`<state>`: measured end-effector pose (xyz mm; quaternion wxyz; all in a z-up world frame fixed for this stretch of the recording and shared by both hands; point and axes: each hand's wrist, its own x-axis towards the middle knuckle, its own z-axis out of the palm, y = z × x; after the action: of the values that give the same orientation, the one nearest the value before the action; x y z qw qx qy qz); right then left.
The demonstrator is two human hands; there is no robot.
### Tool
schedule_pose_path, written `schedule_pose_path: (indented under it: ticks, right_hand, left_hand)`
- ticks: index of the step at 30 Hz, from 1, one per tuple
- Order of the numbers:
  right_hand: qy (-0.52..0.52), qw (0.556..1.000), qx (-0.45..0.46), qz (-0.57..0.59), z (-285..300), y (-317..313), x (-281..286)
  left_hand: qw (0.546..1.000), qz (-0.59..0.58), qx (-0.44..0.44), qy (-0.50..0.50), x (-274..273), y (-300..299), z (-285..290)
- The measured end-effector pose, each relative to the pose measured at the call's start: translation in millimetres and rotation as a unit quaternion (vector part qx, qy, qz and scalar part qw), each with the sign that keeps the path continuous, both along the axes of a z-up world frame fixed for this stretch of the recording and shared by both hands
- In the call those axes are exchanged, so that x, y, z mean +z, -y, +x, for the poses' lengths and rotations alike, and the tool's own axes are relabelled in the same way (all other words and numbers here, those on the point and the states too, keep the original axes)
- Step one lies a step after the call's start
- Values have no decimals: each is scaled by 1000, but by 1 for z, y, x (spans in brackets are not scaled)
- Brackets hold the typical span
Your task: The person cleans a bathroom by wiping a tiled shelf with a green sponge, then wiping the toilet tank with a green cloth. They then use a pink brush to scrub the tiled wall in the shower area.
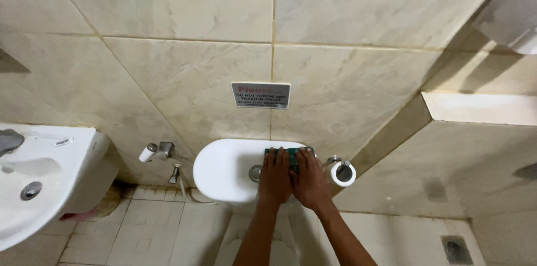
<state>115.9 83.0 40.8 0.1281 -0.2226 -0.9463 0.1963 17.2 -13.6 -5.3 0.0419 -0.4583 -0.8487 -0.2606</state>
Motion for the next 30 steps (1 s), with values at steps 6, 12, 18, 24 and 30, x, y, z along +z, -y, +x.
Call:
schedule_pose_path:
  ticks: [6,12,18,24,30]
  right_hand:
    - [-36,999,9,19,27,21,-17]
    - [-40,999,20,17,47,34,-24]
    - [-67,996,47,30,44,25,-22]
    - [-34,998,39,38,7,-5,-31]
    - [-34,998,26,43,-19,-23,-32]
  left_hand:
    - [1000,-15,-4,11,6,24,26]
    - [995,-87,-15,38,29,43,46]
    - [997,-75,-21,7,13,37,36]
    - [999,-25,-16,-30,-18,4,2]
    - [999,-37,-19,5,-4,-15,-22]
